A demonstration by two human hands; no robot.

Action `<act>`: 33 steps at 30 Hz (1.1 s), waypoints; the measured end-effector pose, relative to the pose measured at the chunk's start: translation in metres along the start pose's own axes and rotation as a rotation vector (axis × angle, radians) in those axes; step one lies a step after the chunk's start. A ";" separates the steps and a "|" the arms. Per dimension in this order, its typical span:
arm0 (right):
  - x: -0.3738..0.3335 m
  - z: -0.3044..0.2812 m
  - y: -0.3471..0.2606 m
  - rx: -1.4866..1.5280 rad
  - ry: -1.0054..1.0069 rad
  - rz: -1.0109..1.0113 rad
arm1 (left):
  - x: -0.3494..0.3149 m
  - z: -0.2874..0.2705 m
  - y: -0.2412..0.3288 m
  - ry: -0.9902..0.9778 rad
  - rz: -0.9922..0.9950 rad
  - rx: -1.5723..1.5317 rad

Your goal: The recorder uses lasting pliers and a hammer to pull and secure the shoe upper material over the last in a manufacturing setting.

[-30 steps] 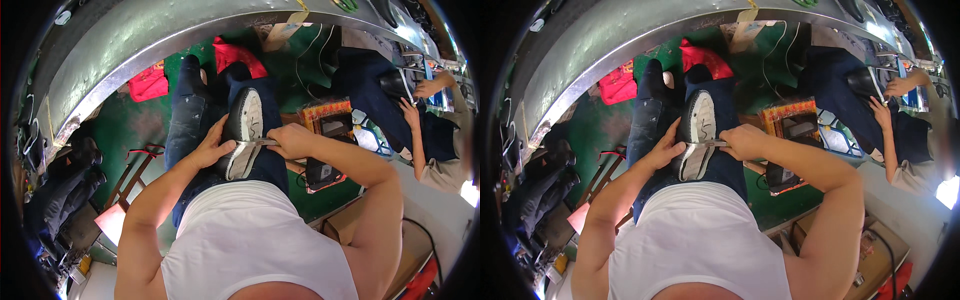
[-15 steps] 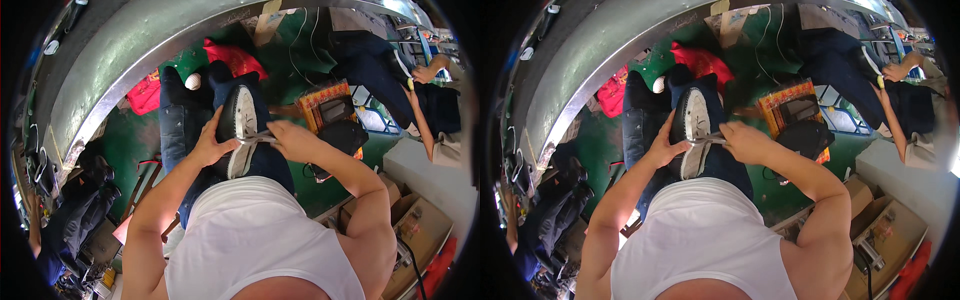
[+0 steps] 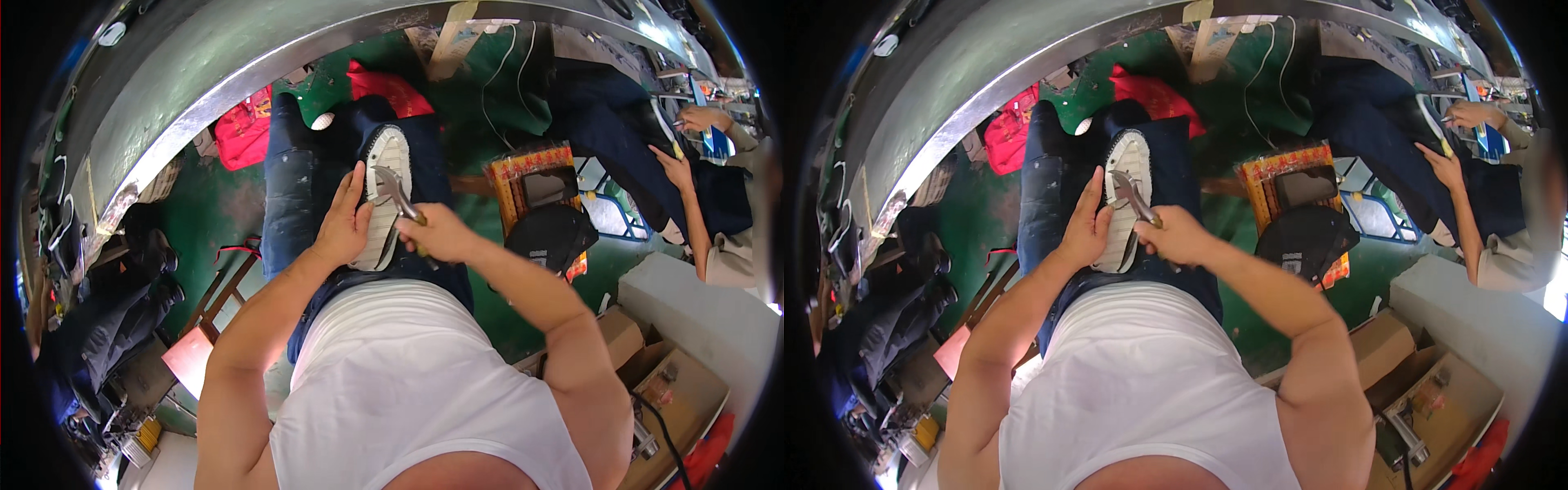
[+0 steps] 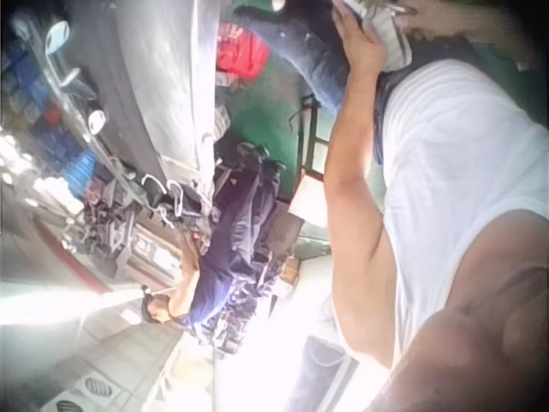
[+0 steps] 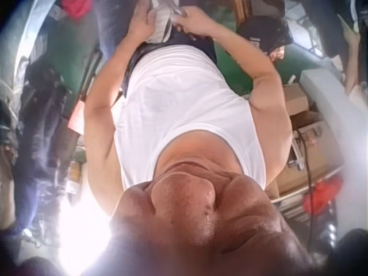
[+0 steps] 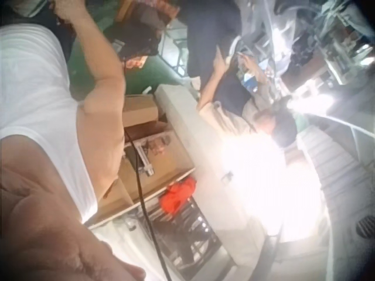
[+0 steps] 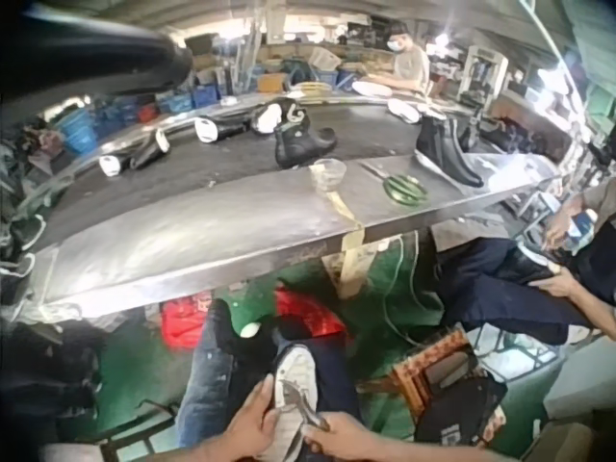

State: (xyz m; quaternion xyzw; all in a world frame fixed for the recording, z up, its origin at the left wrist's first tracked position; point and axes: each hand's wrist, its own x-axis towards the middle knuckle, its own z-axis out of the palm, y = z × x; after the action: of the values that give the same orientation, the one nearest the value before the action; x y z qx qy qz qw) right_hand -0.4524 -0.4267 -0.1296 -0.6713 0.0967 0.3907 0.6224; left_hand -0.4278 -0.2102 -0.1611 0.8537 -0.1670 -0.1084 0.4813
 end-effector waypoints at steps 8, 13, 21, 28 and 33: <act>-0.018 -0.049 -0.005 0.202 -0.264 0.151 | 0.004 -0.006 0.016 -0.129 -0.028 0.239; -0.012 -0.046 -0.033 -0.185 0.035 -0.100 | 0.006 -0.001 0.023 -0.151 -0.061 0.271; 0.018 -0.044 -0.056 -0.596 0.099 -0.342 | 0.008 -0.006 0.035 -0.244 -0.082 0.359; 0.009 -0.045 -0.055 -0.667 0.090 -0.237 | 0.002 0.006 0.022 -0.097 -0.060 0.262; 0.001 -0.033 -0.036 -0.740 0.152 -0.281 | 0.001 0.018 0.007 -0.050 -0.188 0.144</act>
State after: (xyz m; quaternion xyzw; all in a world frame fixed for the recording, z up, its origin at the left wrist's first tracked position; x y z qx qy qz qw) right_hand -0.4161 -0.4493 -0.1057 -0.8837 -0.0977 0.2596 0.3770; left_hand -0.4346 -0.2283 -0.1640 0.8950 -0.1053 -0.1618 0.4021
